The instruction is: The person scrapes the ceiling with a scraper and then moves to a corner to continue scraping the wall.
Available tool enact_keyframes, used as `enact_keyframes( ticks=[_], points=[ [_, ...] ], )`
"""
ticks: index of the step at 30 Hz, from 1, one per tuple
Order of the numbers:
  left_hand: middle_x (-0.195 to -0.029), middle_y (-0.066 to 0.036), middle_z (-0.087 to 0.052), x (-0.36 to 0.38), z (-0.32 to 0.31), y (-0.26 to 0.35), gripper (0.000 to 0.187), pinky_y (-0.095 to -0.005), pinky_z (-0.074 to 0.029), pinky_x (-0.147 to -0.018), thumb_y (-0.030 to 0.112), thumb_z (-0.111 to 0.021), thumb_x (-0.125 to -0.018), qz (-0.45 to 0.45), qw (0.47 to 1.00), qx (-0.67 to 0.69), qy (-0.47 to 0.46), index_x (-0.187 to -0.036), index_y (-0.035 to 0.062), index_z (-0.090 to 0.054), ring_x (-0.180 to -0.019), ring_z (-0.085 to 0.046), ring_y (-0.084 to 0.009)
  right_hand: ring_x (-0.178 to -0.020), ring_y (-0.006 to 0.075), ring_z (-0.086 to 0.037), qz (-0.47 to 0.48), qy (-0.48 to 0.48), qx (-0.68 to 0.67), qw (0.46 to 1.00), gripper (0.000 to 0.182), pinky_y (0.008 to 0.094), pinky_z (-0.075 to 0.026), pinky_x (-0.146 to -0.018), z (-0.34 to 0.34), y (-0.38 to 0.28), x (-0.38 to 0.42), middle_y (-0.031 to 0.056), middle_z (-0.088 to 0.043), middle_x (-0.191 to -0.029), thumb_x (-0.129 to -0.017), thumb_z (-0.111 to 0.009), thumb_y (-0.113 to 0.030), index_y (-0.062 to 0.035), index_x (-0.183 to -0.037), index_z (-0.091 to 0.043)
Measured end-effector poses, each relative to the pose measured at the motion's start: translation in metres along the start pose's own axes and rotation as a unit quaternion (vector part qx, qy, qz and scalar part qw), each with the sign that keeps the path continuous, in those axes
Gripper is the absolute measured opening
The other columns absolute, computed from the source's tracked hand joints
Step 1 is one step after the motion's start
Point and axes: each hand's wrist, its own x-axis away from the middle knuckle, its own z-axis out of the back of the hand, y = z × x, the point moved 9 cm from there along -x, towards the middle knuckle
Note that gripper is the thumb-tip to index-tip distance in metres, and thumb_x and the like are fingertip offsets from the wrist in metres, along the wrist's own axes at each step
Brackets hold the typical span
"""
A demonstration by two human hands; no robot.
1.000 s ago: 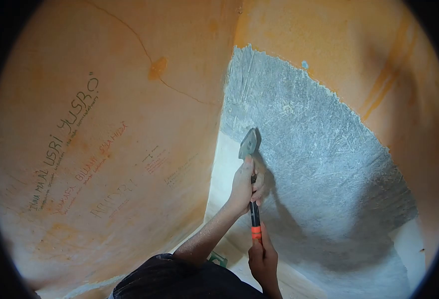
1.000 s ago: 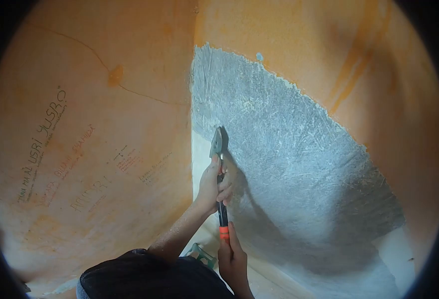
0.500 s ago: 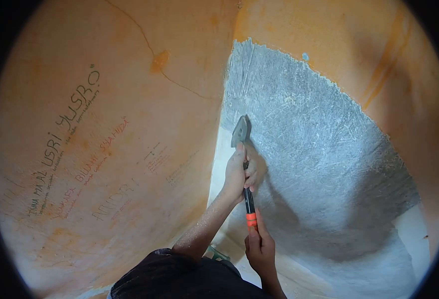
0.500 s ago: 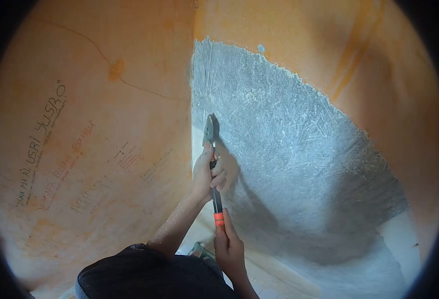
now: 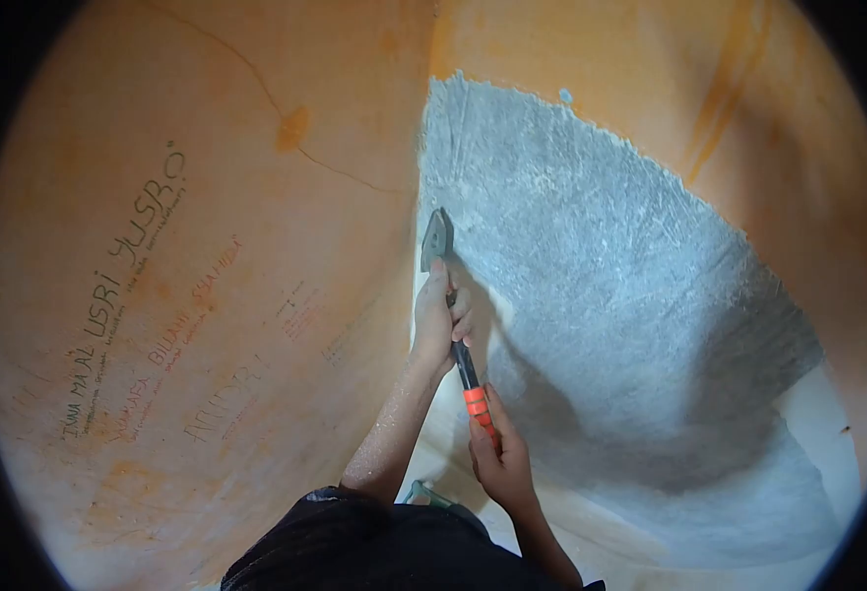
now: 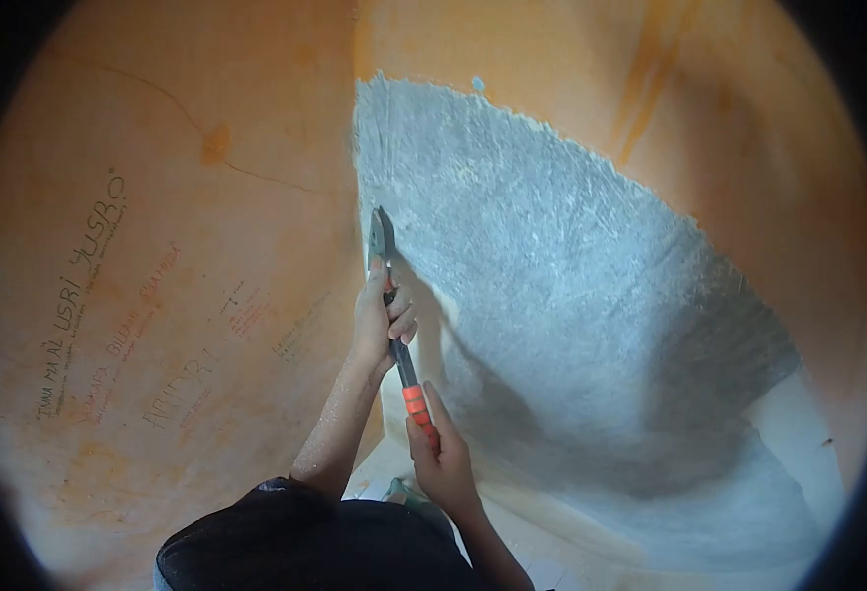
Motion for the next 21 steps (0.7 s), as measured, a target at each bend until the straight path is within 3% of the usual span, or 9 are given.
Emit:
enact_keyframes(
  ticks=[3,5,6,9,13,15,17,19,21],
  points=[
    [-0.055,0.004,-0.031,0.032,-0.023,-0.045,0.044,-0.0246,-0.032,-0.036,0.056,-0.04,-0.1,0.05,0.998,-0.036,-0.011,-0.089,0.0133,-0.04,-0.039,-0.032,-0.0072,-0.069,0.0073,-0.048,0.016,0.038,0.017,0.999,0.052,0.0234,-0.042,-0.065,0.023,0.011,0.031,0.0013,-0.054,-0.08,-0.098,-0.052,-0.015,-0.0005,-0.146,-0.037],
    [-0.056,0.003,-0.034,0.049,-0.044,-0.074,0.042,-0.0249,-0.037,-0.038,0.053,-0.039,-0.101,0.058,0.992,-0.016,-0.11,-0.089,0.0125,-0.041,-0.04,-0.035,-0.0088,-0.068,0.0066,-0.048,-0.123,0.029,-0.047,0.991,0.053,0.0227,-0.042,-0.064,0.038,0.031,0.066,0.0011,-0.054,-0.079,-0.098,-0.052,-0.014,-0.0002,-0.146,-0.037],
    [-0.056,0.003,-0.034,0.057,-0.049,-0.087,0.042,-0.0249,-0.037,-0.038,0.053,-0.039,-0.101,0.062,0.992,-0.015,-0.11,-0.089,0.0125,-0.041,-0.04,-0.035,-0.0088,-0.068,0.0066,-0.048,-0.127,0.031,-0.046,0.99,0.053,0.0227,-0.042,-0.064,0.044,0.033,0.081,0.0011,-0.054,-0.079,-0.098,-0.052,-0.014,-0.0002,-0.146,-0.037],
    [-0.059,0.002,-0.037,0.079,-0.062,-0.129,0.039,-0.0256,-0.039,-0.038,0.05,-0.041,-0.101,0.14,0.982,-0.037,-0.123,-0.09,0.0131,-0.041,-0.04,-0.038,-0.0097,-0.055,0.0048,-0.045,-0.153,0.107,-0.078,0.979,0.052,0.0214,-0.038,-0.049,0.066,0.044,0.113,0.0005,-0.05,-0.07,-0.101,-0.047,-0.019,0.0003,-0.148,-0.033],
    [-0.063,0.004,-0.037,0.083,-0.067,-0.136,0.037,-0.0239,-0.032,-0.035,0.051,-0.043,-0.101,0.146,0.986,0.032,-0.073,-0.091,0.0148,-0.042,-0.041,-0.034,-0.0084,-0.056,0.0049,-0.044,-0.158,0.163,0.003,0.974,0.049,0.0221,-0.036,-0.049,0.086,0.053,0.114,-0.0013,-0.048,-0.068,-0.1,-0.049,-0.016,0.0003,-0.145,-0.039],
    [-0.062,0.005,-0.033,0.074,-0.068,-0.124,0.038,-0.0228,-0.028,-0.035,0.052,-0.043,-0.1,0.113,0.99,0.032,-0.077,-0.091,0.0154,-0.042,-0.041,-0.029,-0.0065,-0.058,0.0055,-0.043,-0.075,0.145,0.053,0.985,0.049,0.0224,-0.036,-0.052,0.084,0.034,0.098,-0.0018,-0.047,-0.068,-0.099,-0.049,-0.014,0.0006,-0.145,-0.039],
    [-0.06,0.005,-0.03,0.073,-0.072,-0.117,0.04,-0.022,-0.025,-0.034,0.054,-0.041,-0.1,0.098,0.993,0.018,-0.064,-0.09,0.0159,-0.041,-0.041,-0.026,-0.0049,-0.06,0.0065,-0.042,-0.069,0.139,0.059,0.986,0.048,0.0235,-0.037,-0.054,0.084,0.034,0.097,-0.0005,-0.048,-0.069,-0.099,-0.049,-0.013,-0.0002,-0.144,-0.041],
    [-0.058,0.006,-0.028,0.075,-0.073,-0.117,0.042,-0.0214,-0.023,-0.033,0.057,-0.041,-0.099,0.105,0.993,0.011,-0.056,-0.088,0.0158,-0.039,-0.04,-0.025,-0.0048,-0.067,0.0134,-0.053,-0.069,0.137,0.103,0.983,0.045,0.0272,-0.045,-0.063,0.088,0.031,0.099,0.0118,-0.061,-0.079,-0.097,-0.054,-0.012,-0.0013,-0.141,-0.046],
    [-0.058,0.006,-0.028,0.076,-0.075,-0.116,0.043,-0.0214,-0.023,-0.033,0.057,-0.041,-0.099,0.1,0.994,0.009,-0.054,-0.087,0.0158,-0.039,-0.04,-0.024,-0.0049,-0.069,0.0142,-0.056,-0.067,0.133,0.107,0.983,0.045,0.0274,-0.046,-0.065,0.086,0.028,0.098,0.0151,-0.064,-0.084,-0.097,-0.053,-0.012,-0.0015,-0.141,-0.046]
  ],
)
